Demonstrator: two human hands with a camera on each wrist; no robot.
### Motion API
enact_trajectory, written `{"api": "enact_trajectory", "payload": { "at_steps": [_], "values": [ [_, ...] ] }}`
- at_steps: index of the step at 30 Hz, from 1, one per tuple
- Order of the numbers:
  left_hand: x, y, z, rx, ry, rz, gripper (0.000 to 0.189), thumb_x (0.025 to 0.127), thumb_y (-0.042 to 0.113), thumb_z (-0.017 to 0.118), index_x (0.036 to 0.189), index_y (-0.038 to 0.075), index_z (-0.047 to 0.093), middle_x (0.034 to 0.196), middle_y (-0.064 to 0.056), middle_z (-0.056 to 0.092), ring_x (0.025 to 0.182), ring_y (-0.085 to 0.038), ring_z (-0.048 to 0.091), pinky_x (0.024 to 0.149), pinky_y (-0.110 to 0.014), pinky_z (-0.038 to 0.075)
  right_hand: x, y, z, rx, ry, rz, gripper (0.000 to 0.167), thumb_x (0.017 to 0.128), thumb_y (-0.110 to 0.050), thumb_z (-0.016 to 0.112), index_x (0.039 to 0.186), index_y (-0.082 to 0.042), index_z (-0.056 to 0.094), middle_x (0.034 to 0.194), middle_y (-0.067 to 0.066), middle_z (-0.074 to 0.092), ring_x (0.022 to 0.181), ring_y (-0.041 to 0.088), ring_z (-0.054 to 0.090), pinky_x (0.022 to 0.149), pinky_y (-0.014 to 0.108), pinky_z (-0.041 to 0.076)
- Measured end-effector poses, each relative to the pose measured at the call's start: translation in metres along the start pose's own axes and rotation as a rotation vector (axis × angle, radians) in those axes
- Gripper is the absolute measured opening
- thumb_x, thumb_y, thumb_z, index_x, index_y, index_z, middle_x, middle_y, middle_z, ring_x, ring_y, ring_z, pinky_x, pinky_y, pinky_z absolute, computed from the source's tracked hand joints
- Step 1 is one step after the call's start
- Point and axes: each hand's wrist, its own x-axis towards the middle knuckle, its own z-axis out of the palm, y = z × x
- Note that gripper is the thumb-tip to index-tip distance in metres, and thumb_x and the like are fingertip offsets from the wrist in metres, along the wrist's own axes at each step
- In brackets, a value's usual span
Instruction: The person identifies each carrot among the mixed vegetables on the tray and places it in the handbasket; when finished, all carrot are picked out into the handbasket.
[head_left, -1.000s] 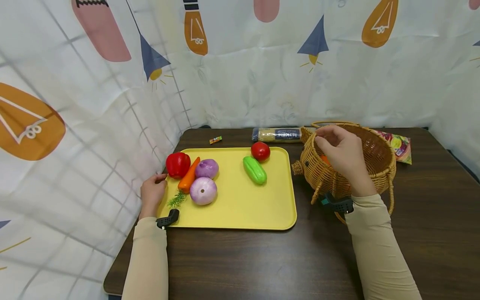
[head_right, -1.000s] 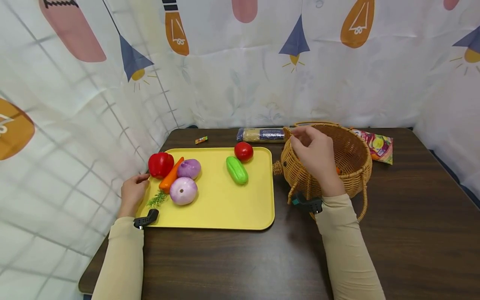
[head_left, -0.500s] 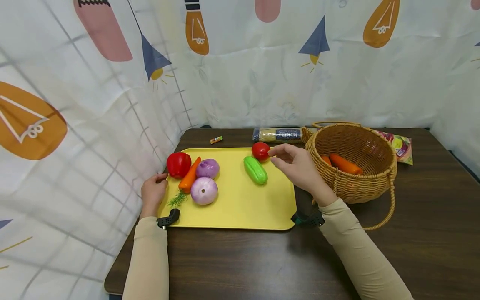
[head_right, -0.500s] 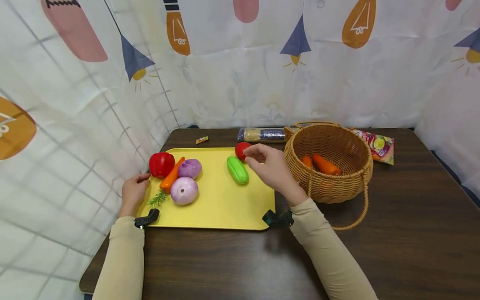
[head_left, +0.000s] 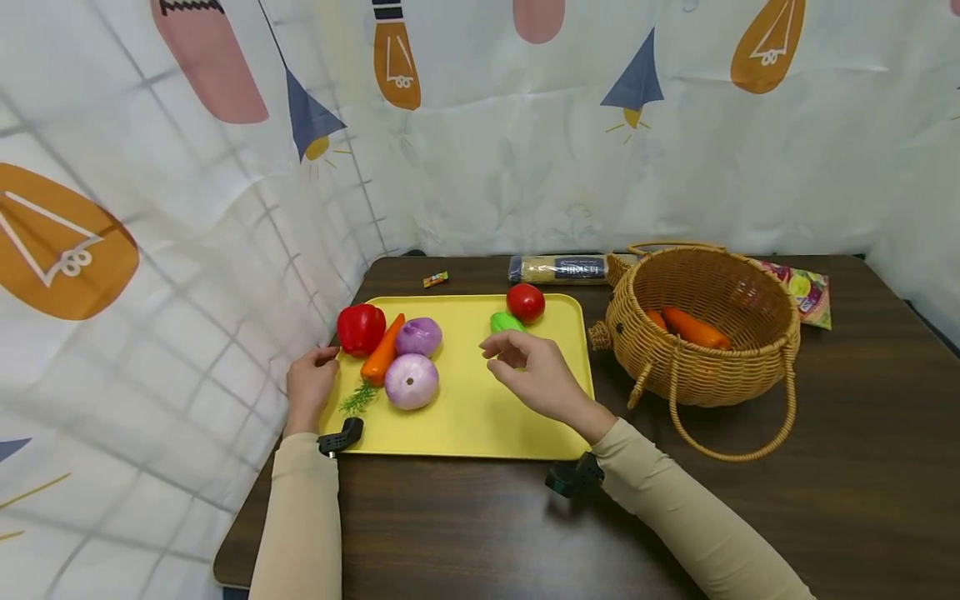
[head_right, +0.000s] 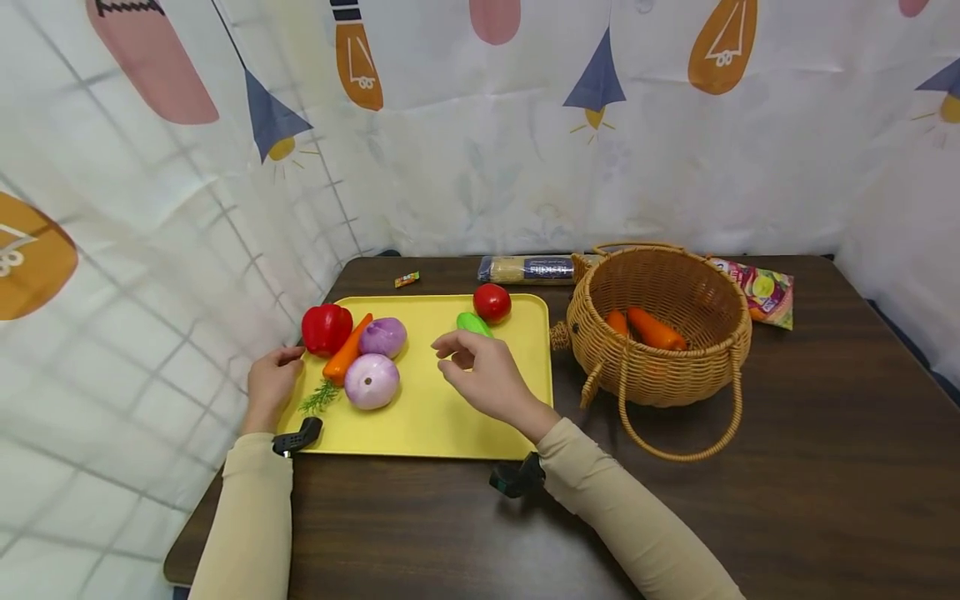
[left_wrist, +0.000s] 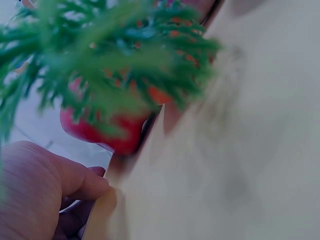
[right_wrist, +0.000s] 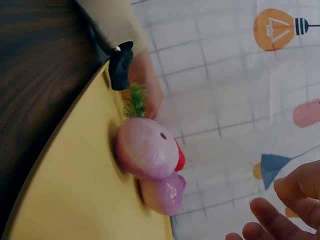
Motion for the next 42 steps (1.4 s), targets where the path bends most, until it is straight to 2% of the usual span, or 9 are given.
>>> {"api": "enact_trajectory", "payload": {
  "at_steps": [6,12,17,21,28,31,35,42],
  "values": [
    [0.000,0.003,0.001,-0.003,-0.005,-0.005,0.037,0.097,0.014,0.048,0.129,0.003,0.063,0.128,-0.020,0.060,0.124,-0.035,0.049,0.101,-0.044,0.037,0.002,-0.003,0.009,0.082,-0.022,0.017,0.021,0.090,-0.007,0.065,0.111,-0.007,0.068,0.103,0.005,0.071,0.091,0.016,0.066,0.085,0.035,0.054],
    [0.000,0.001,0.002,-0.003,-0.011,-0.003,0.037,0.097,0.014,0.048,0.129,0.003,0.063,0.130,-0.020,0.059,0.126,-0.036,0.048,0.101,-0.045,0.038,0.008,-0.011,0.035,0.092,-0.114,0.039,0.025,0.090,-0.009,0.066,0.114,-0.007,0.066,0.104,0.008,0.070,0.091,0.017,0.067,0.082,0.030,0.054],
    [-0.001,-0.001,0.001,-0.006,-0.009,-0.003,0.037,0.097,0.014,0.048,0.129,0.003,0.063,0.132,-0.020,0.058,0.127,-0.035,0.047,0.098,-0.044,0.038,0.014,-0.023,0.067,0.026,-0.127,-0.045,0.028,0.088,-0.006,0.063,0.116,-0.003,0.065,0.105,0.008,0.070,0.092,0.018,0.065,0.083,0.031,0.055],
    [-0.001,-0.001,0.002,-0.009,-0.014,-0.011,0.036,0.097,0.015,0.049,0.128,0.004,0.064,0.132,-0.018,0.058,0.125,-0.034,0.048,0.094,-0.041,0.039,0.017,-0.032,0.090,0.004,-0.097,-0.088,0.027,0.089,-0.007,0.063,0.116,-0.006,0.065,0.109,0.006,0.070,0.092,0.012,0.064,0.082,0.025,0.054],
    [-0.001,0.001,0.001,-0.011,-0.016,-0.012,0.036,0.097,0.014,0.049,0.128,0.004,0.064,0.129,-0.019,0.060,0.122,-0.034,0.050,0.094,-0.041,0.039,0.023,-0.041,0.118,0.100,-0.107,-0.025,0.026,0.091,-0.010,0.065,0.117,-0.008,0.066,0.114,0.004,0.068,0.094,0.008,0.065,0.082,0.016,0.051],
    [-0.001,0.001,0.000,-0.014,-0.021,-0.011,0.036,0.097,0.014,0.049,0.129,0.003,0.063,0.130,-0.020,0.059,0.123,-0.035,0.049,0.095,-0.041,0.039,0.025,-0.041,0.126,0.132,-0.119,0.002,0.029,0.090,-0.009,0.065,0.119,-0.008,0.066,0.114,0.003,0.068,0.096,0.011,0.066,0.084,0.017,0.050],
    [-0.001,0.002,0.001,-0.017,-0.020,-0.009,0.036,0.097,0.014,0.049,0.129,0.003,0.063,0.130,-0.020,0.059,0.123,-0.035,0.050,0.095,-0.042,0.039,0.027,-0.041,0.133,0.172,-0.138,0.033,0.034,0.090,-0.010,0.063,0.124,-0.007,0.065,0.117,0.007,0.068,0.098,0.015,0.066,0.087,0.020,0.050],
    [-0.001,0.001,0.001,-0.009,0.005,0.000,0.035,0.096,0.014,0.050,0.126,0.002,0.064,0.127,-0.020,0.061,0.120,-0.035,0.051,0.096,-0.042,0.039,0.031,-0.041,0.149,0.158,-0.117,0.088,0.040,0.089,-0.013,0.063,0.129,-0.007,0.063,0.125,0.006,0.066,0.103,0.022,0.066,0.088,0.020,0.050]
  ]
}}
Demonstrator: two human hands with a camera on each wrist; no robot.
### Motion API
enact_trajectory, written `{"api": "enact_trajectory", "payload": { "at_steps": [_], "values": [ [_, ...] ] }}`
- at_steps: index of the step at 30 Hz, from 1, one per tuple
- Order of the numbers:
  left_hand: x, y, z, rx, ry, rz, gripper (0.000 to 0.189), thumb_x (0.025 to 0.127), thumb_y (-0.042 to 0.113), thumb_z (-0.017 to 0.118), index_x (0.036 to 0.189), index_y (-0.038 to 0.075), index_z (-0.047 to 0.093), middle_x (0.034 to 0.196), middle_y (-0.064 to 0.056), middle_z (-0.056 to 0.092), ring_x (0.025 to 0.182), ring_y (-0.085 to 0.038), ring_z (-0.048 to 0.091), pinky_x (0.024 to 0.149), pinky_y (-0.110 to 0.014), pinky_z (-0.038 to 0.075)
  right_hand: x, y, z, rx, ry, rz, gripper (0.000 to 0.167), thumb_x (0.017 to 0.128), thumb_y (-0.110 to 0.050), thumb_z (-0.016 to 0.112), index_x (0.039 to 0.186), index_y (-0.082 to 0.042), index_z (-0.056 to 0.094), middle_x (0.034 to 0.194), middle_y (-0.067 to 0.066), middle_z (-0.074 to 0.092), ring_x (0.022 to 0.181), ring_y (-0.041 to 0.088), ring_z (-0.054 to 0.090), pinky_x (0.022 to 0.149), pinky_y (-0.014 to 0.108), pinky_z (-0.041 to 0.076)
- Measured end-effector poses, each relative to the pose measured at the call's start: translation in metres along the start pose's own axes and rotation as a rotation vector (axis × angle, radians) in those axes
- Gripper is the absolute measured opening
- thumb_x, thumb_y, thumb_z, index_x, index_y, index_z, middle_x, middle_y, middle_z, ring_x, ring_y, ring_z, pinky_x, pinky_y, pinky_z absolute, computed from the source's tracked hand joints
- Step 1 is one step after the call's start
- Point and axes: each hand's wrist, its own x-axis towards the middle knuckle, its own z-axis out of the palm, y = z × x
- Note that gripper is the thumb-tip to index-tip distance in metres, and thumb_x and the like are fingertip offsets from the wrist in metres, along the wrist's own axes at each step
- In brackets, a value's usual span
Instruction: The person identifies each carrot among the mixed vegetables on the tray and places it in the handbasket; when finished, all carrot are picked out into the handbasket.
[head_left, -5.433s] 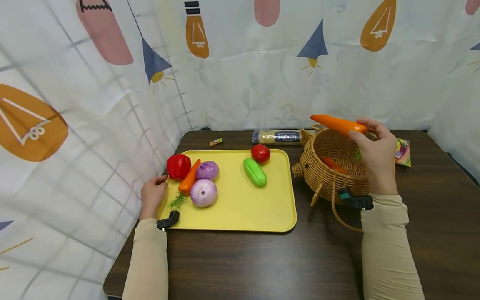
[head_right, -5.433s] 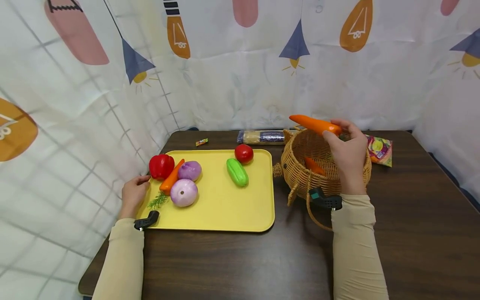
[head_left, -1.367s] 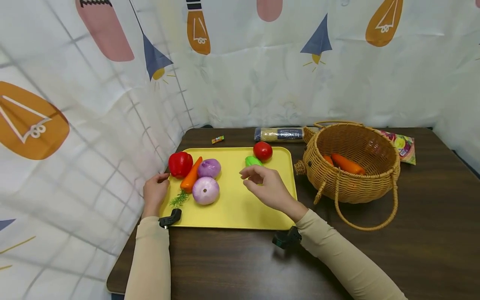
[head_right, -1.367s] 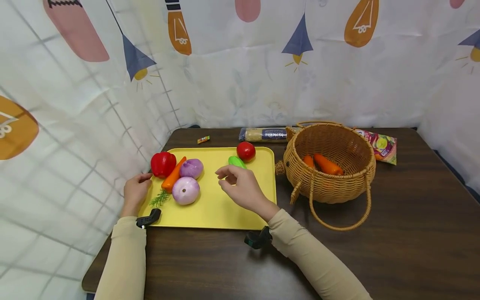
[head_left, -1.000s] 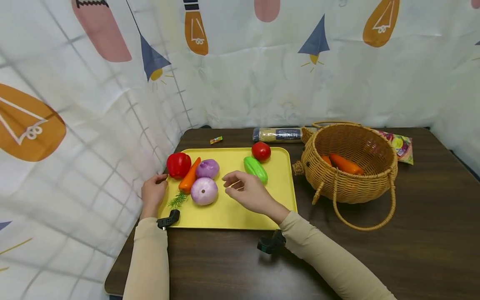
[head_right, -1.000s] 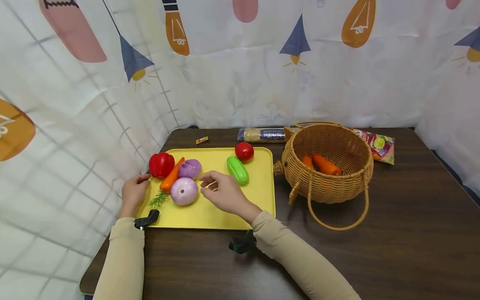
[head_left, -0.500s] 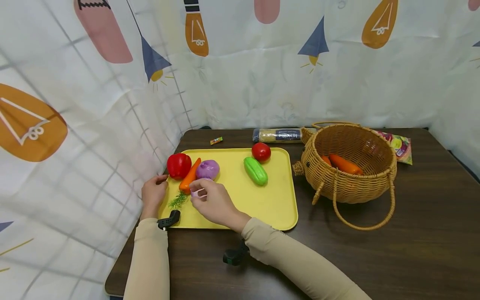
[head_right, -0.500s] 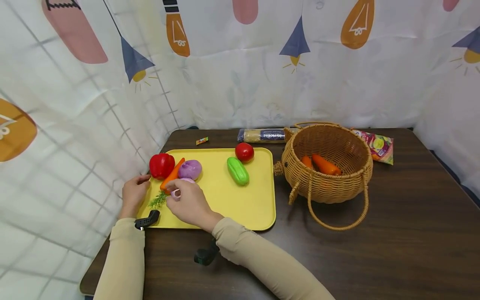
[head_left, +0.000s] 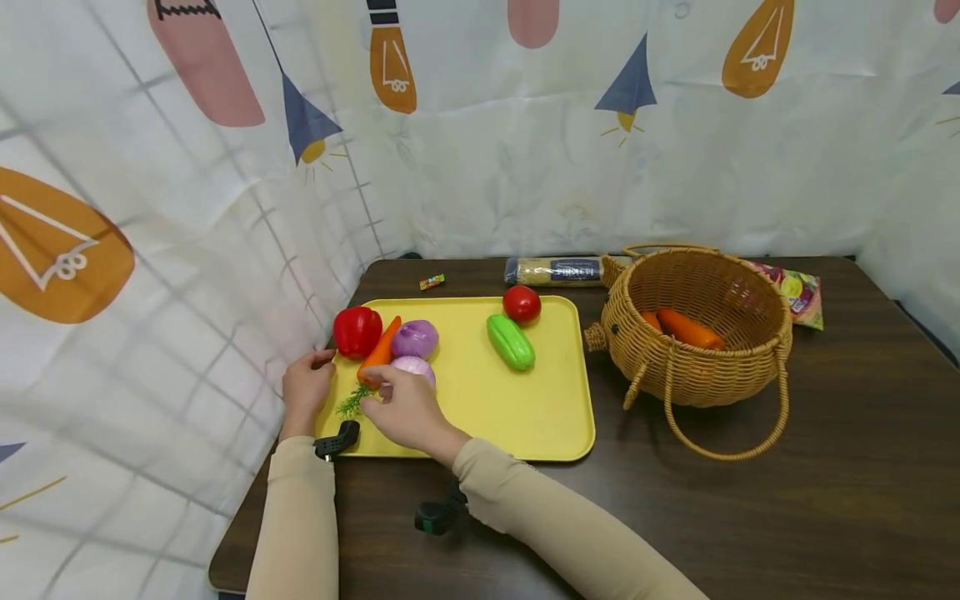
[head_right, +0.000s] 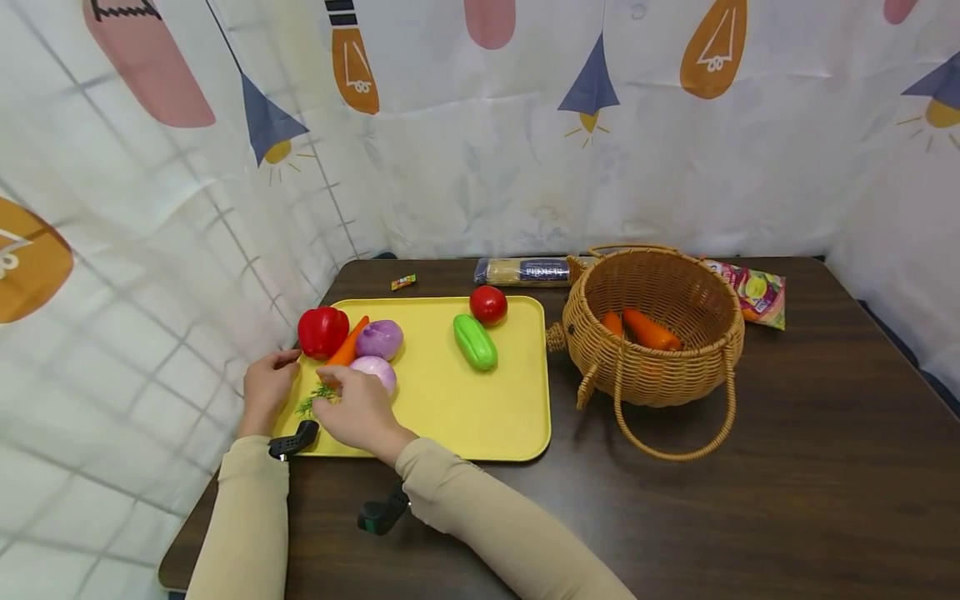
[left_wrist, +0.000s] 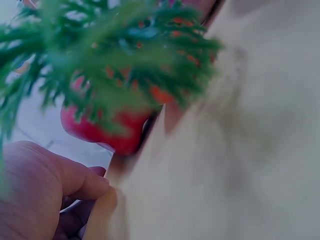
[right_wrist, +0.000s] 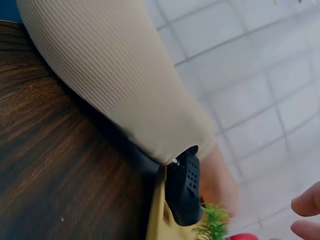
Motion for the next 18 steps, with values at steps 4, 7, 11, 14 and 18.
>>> {"api": "enact_trajectory", "payload": {
  "at_steps": [4,7,11,14,18],
  "values": [
    [0.002,-0.001,0.000,0.013,-0.008,0.009,0.036,0.096,0.014,0.049,0.127,0.002,0.064,0.127,-0.020,0.061,0.118,-0.035,0.053,0.091,-0.040,0.041,0.006,0.003,0.008,-0.070,-0.011,0.022,0.045,0.088,-0.015,0.063,0.133,-0.010,0.061,0.128,0.003,0.065,0.100,0.021,0.065,0.082,0.019,0.050],
    [0.002,-0.002,0.000,0.020,-0.014,0.009,0.037,0.096,0.015,0.048,0.128,0.003,0.064,0.128,-0.020,0.061,0.116,-0.034,0.053,0.086,-0.037,0.041,0.009,0.005,0.013,-0.145,-0.051,0.035,0.049,0.088,-0.020,0.064,0.136,-0.013,0.058,0.131,0.000,0.062,0.094,0.016,0.062,0.079,0.020,0.049],
    [0.001,-0.002,0.000,0.021,-0.014,0.010,0.037,0.096,0.015,0.048,0.128,0.003,0.064,0.128,-0.019,0.061,0.117,-0.034,0.053,0.086,-0.036,0.041,0.012,0.007,0.018,-0.202,-0.066,0.047,0.051,0.088,-0.023,0.065,0.137,-0.013,0.056,0.133,-0.002,0.060,0.098,0.012,0.059,0.086,0.021,0.048],
    [0.001,-0.001,0.000,0.020,-0.008,0.021,0.037,0.096,0.015,0.048,0.128,0.003,0.064,0.128,-0.020,0.061,0.117,-0.034,0.053,0.088,-0.037,0.041,0.013,0.008,0.019,-0.217,-0.037,0.050,0.049,0.088,-0.021,0.065,0.135,-0.010,0.057,0.132,-0.001,0.060,0.111,0.013,0.057,0.096,0.026,0.045],
    [0.000,-0.002,0.000,0.021,-0.002,0.031,0.038,0.095,0.015,0.048,0.127,0.003,0.064,0.127,-0.020,0.061,0.118,-0.034,0.053,0.090,-0.038,0.040,0.015,0.011,0.016,-0.228,0.011,0.051,0.047,0.087,-0.019,0.065,0.132,-0.008,0.059,0.130,0.002,0.060,0.116,0.016,0.056,0.099,0.028,0.044]
  ]
}}
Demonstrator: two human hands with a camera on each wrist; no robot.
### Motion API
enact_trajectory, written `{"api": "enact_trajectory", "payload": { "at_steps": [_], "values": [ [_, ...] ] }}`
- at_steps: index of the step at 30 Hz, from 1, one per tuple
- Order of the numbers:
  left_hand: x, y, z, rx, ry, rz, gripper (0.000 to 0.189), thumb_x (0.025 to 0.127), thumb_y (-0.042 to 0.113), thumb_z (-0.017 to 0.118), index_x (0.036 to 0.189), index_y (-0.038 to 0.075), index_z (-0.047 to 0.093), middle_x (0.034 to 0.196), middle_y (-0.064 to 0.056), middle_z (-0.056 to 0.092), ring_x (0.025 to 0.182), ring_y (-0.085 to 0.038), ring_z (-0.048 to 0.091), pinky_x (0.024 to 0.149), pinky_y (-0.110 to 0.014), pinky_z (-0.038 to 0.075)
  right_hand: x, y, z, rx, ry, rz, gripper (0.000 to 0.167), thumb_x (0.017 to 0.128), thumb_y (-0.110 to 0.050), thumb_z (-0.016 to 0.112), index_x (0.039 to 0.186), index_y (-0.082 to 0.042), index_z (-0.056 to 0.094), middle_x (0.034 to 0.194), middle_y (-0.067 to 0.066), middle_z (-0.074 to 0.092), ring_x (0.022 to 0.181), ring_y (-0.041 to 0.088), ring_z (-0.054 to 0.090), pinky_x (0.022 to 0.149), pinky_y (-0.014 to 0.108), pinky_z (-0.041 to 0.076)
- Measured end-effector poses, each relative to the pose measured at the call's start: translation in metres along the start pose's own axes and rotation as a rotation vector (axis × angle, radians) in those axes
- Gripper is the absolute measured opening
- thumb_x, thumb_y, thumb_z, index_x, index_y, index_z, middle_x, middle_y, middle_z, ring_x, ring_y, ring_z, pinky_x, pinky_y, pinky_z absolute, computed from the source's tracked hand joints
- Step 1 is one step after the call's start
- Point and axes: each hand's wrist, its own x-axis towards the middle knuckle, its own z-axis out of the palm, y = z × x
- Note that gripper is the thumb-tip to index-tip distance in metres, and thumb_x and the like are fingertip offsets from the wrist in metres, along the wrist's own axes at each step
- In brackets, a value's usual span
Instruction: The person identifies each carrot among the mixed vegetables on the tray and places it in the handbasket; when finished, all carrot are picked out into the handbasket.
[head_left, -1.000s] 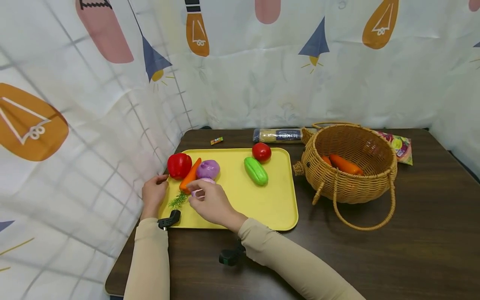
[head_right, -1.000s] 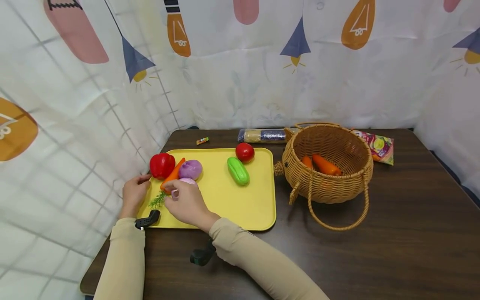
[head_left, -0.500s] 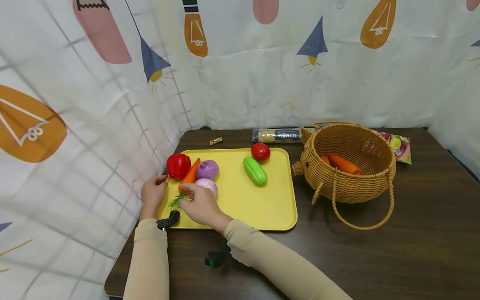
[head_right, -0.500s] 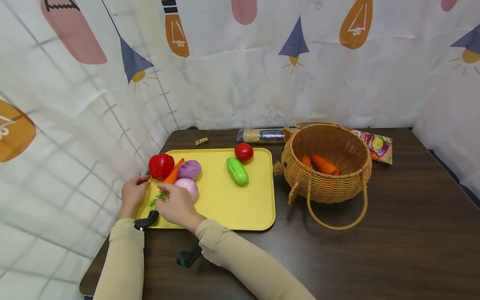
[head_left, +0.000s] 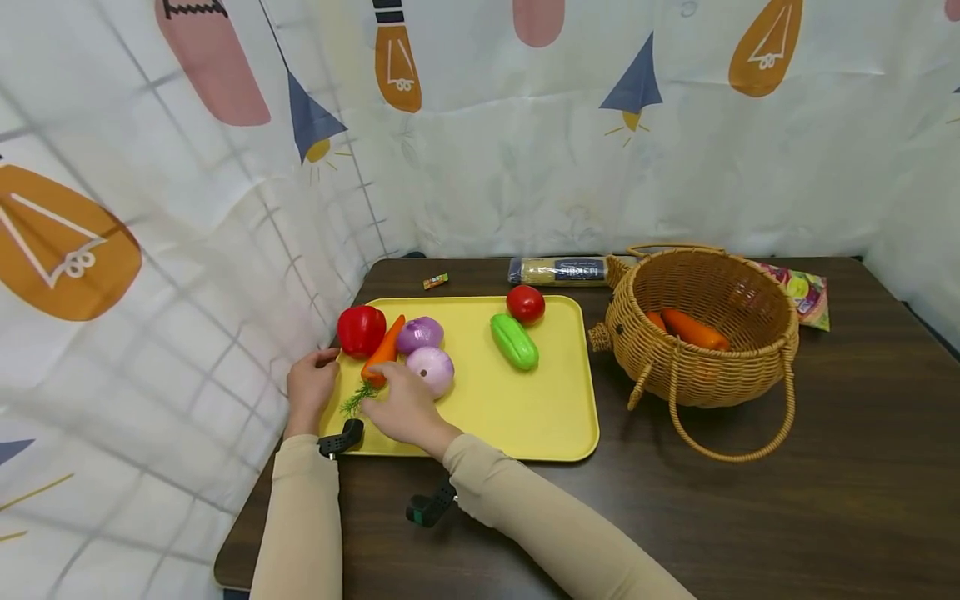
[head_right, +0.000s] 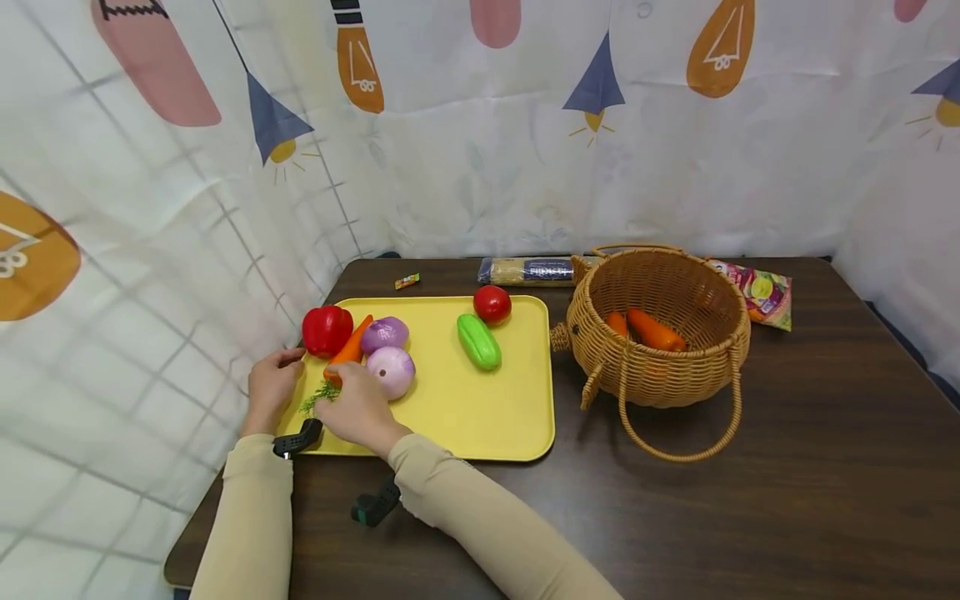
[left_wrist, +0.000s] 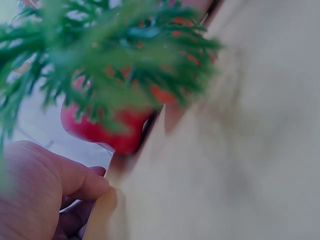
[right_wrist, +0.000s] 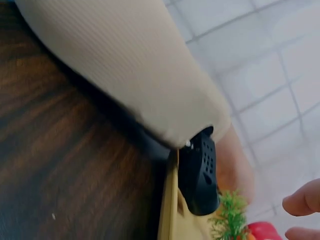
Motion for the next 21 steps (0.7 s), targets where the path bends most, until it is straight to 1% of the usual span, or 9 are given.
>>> {"api": "enact_trajectory", "payload": {
  "at_steps": [5,11,15,17,21],
  "values": [
    [0.000,0.000,-0.001,-0.003,-0.009,-0.004,0.038,0.096,0.015,0.048,0.128,0.003,0.064,0.129,-0.020,0.060,0.121,-0.035,0.051,0.093,-0.041,0.040,0.005,0.004,0.000,-0.020,0.022,0.011,0.048,0.085,-0.018,0.065,0.132,-0.008,0.059,0.128,0.004,0.062,0.109,0.016,0.058,0.093,0.026,0.046],
    [-0.001,-0.001,-0.003,-0.011,-0.011,-0.018,0.038,0.096,0.014,0.048,0.129,0.003,0.063,0.131,-0.020,0.059,0.122,-0.035,0.050,0.096,-0.043,0.040,0.011,0.006,0.008,-0.065,0.026,0.031,0.049,0.085,-0.020,0.067,0.132,-0.008,0.059,0.127,0.002,0.061,0.112,0.014,0.057,0.097,0.025,0.045],
    [-0.002,-0.001,-0.003,-0.017,-0.007,-0.010,0.037,0.096,0.014,0.048,0.128,0.001,0.063,0.128,-0.021,0.061,0.119,-0.035,0.052,0.095,-0.042,0.041,0.015,0.009,0.012,-0.097,0.035,0.062,0.050,0.086,-0.025,0.069,0.133,-0.008,0.059,0.128,0.003,0.061,0.115,0.017,0.057,0.099,0.027,0.043],
    [-0.002,-0.001,-0.002,-0.016,-0.006,-0.009,0.037,0.096,0.013,0.048,0.128,0.001,0.063,0.127,-0.021,0.061,0.118,-0.035,0.053,0.095,-0.042,0.041,0.017,0.011,0.014,-0.096,0.039,0.087,0.052,0.087,-0.027,0.069,0.134,-0.009,0.058,0.130,0.003,0.059,0.116,0.018,0.056,0.100,0.029,0.043],
    [-0.002,0.001,0.000,-0.010,-0.008,-0.006,0.036,0.097,0.014,0.048,0.128,0.002,0.063,0.127,-0.020,0.061,0.119,-0.036,0.053,0.094,-0.043,0.041,0.022,0.015,0.017,-0.089,0.067,0.112,0.054,0.088,-0.031,0.070,0.136,-0.009,0.057,0.134,0.004,0.057,0.119,0.020,0.055,0.102,0.031,0.043]
  ]
}}
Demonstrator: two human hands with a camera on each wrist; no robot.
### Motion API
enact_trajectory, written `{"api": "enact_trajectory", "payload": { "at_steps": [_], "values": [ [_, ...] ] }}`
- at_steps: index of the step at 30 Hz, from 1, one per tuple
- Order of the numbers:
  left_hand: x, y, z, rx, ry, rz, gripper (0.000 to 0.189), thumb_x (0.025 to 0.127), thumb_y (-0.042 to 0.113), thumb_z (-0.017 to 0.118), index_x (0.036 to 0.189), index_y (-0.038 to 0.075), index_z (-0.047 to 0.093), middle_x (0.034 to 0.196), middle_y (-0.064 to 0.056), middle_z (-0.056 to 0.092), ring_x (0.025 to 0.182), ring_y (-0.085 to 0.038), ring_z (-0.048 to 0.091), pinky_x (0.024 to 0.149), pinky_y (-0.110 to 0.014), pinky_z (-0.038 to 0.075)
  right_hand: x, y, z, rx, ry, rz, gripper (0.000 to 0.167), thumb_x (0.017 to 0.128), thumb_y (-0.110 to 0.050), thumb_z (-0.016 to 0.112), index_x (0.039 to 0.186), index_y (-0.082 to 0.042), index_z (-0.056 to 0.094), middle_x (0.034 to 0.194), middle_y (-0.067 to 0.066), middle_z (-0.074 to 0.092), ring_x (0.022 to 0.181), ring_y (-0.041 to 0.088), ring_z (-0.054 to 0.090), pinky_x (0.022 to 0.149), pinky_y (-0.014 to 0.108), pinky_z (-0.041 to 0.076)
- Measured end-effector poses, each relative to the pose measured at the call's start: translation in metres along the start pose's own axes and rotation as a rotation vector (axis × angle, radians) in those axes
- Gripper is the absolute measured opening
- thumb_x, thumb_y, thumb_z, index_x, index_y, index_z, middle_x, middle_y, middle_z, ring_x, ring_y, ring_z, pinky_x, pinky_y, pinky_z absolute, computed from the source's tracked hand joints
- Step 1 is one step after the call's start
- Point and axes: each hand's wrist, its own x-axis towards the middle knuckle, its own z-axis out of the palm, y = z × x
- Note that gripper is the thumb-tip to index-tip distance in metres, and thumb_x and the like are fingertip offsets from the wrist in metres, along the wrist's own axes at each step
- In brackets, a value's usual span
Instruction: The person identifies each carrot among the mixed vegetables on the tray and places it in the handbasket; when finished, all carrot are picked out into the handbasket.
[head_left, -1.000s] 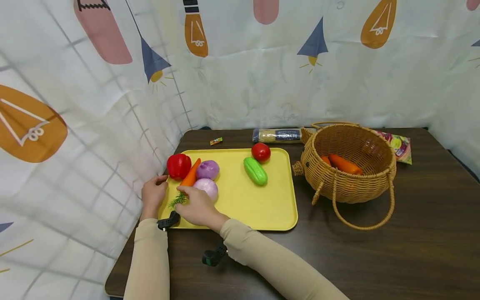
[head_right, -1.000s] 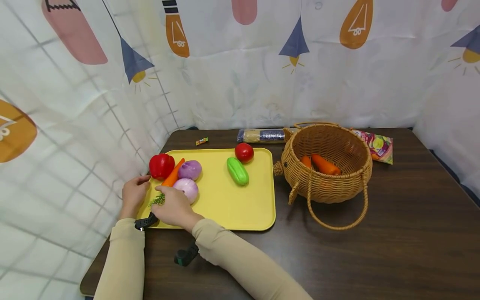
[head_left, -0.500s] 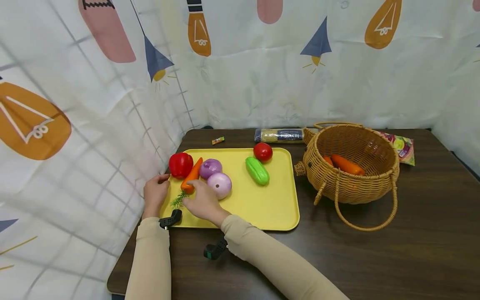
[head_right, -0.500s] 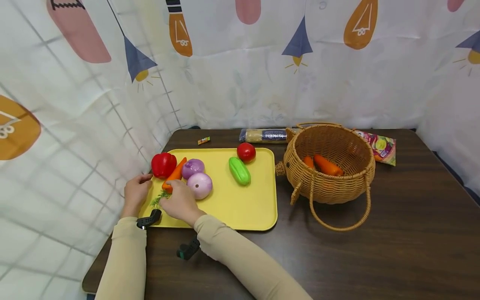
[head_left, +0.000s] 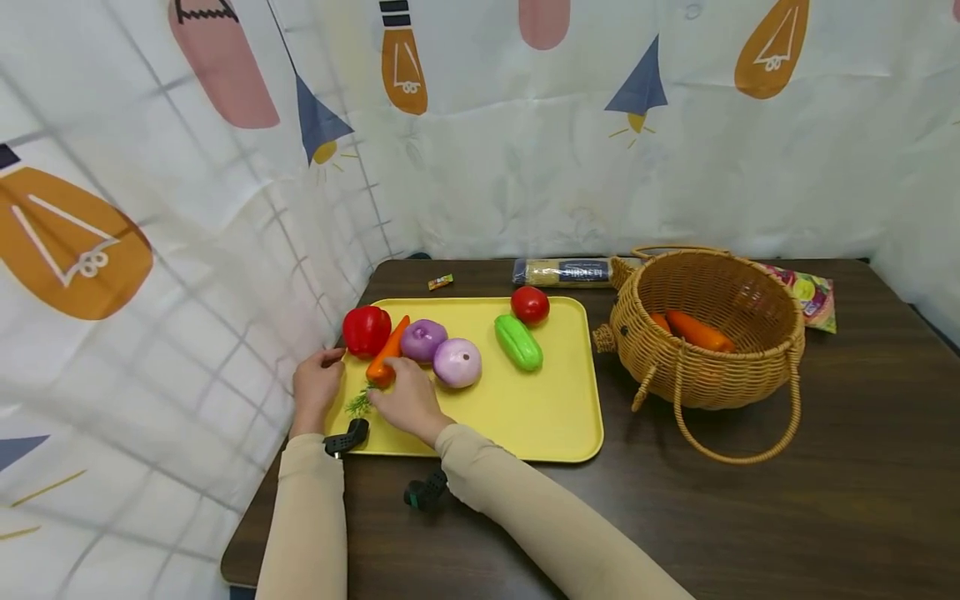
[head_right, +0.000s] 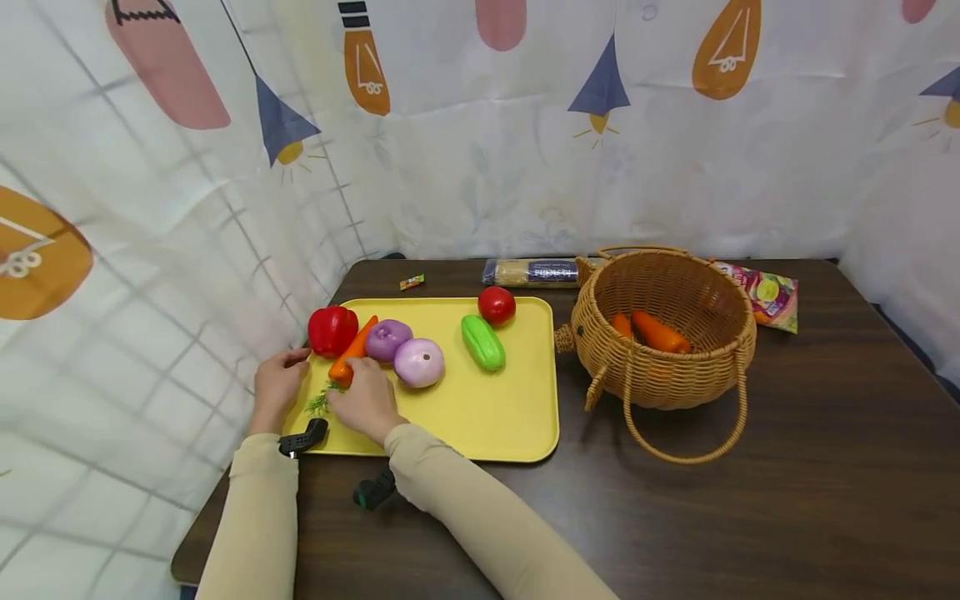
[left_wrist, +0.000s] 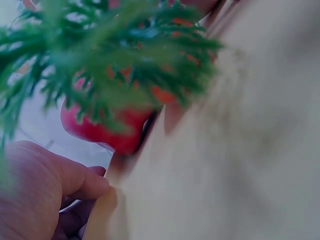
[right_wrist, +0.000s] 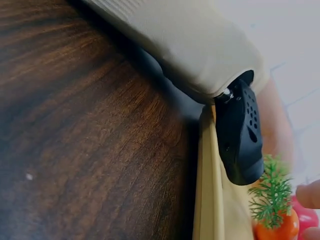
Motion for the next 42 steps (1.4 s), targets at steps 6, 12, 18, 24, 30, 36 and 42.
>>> {"api": "enact_trajectory", "payload": {
  "at_steps": [6,12,18,24,30,36,42],
  "values": [
    [0.000,-0.001,-0.003,-0.005,0.021,0.012,0.035,0.097,0.013,0.049,0.126,0.002,0.065,0.127,-0.020,0.062,0.120,-0.034,0.053,0.094,-0.043,0.042,0.008,-0.004,0.006,-0.056,0.032,0.032,0.059,0.086,-0.041,0.071,0.136,-0.012,0.057,0.126,0.004,0.060,0.109,0.020,0.057,0.095,0.031,0.047],
    [-0.002,-0.001,-0.002,-0.013,0.025,0.019,0.035,0.096,0.013,0.050,0.125,0.001,0.065,0.125,-0.020,0.063,0.117,-0.034,0.055,0.091,-0.039,0.043,0.014,-0.004,0.008,-0.073,0.082,0.079,0.061,0.084,-0.049,0.070,0.134,-0.017,0.059,0.117,0.004,0.062,0.099,0.019,0.057,0.084,0.031,0.047],
    [-0.006,0.000,0.001,-0.011,0.037,0.015,0.034,0.095,0.012,0.051,0.124,0.001,0.066,0.123,-0.020,0.064,0.115,-0.035,0.056,0.089,-0.040,0.043,0.017,-0.002,0.014,0.020,0.118,0.167,0.066,0.079,-0.051,0.074,0.130,-0.012,0.058,0.112,0.004,0.063,0.096,0.019,0.057,0.084,0.031,0.048],
    [-0.004,-0.002,0.001,-0.013,0.044,0.013,0.034,0.095,0.012,0.051,0.123,0.003,0.067,0.123,-0.019,0.064,0.119,-0.034,0.054,0.093,-0.042,0.042,0.023,-0.002,0.017,-0.013,0.143,0.176,0.071,0.076,-0.054,0.076,0.126,-0.009,0.055,0.105,0.004,0.059,0.091,0.019,0.056,0.081,0.033,0.049],
    [-0.004,0.002,0.002,-0.031,0.036,0.029,0.034,0.095,0.013,0.050,0.124,0.002,0.066,0.123,-0.019,0.064,0.115,-0.035,0.056,0.091,-0.042,0.044,0.028,-0.001,0.016,-0.041,0.158,0.172,0.077,0.075,-0.057,0.075,0.129,-0.008,0.051,0.108,0.005,0.058,0.090,0.019,0.057,0.081,0.033,0.050],
    [-0.003,0.002,0.003,-0.022,0.050,0.020,0.034,0.096,0.012,0.050,0.123,0.002,0.067,0.123,-0.019,0.065,0.116,-0.034,0.056,0.093,-0.043,0.044,0.029,-0.001,0.015,-0.029,0.145,0.179,0.074,0.075,-0.049,0.077,0.130,-0.008,0.049,0.108,0.005,0.056,0.089,0.020,0.057,0.082,0.033,0.051],
    [-0.002,0.000,0.003,-0.022,0.067,0.003,0.034,0.095,0.012,0.050,0.122,0.001,0.067,0.123,-0.019,0.064,0.116,-0.034,0.055,0.095,-0.043,0.042,0.028,0.004,0.013,-0.027,0.146,0.182,0.064,0.077,-0.031,0.076,0.131,-0.008,0.049,0.103,0.004,0.053,0.083,0.019,0.054,0.077,0.031,0.049]
  ]
}}
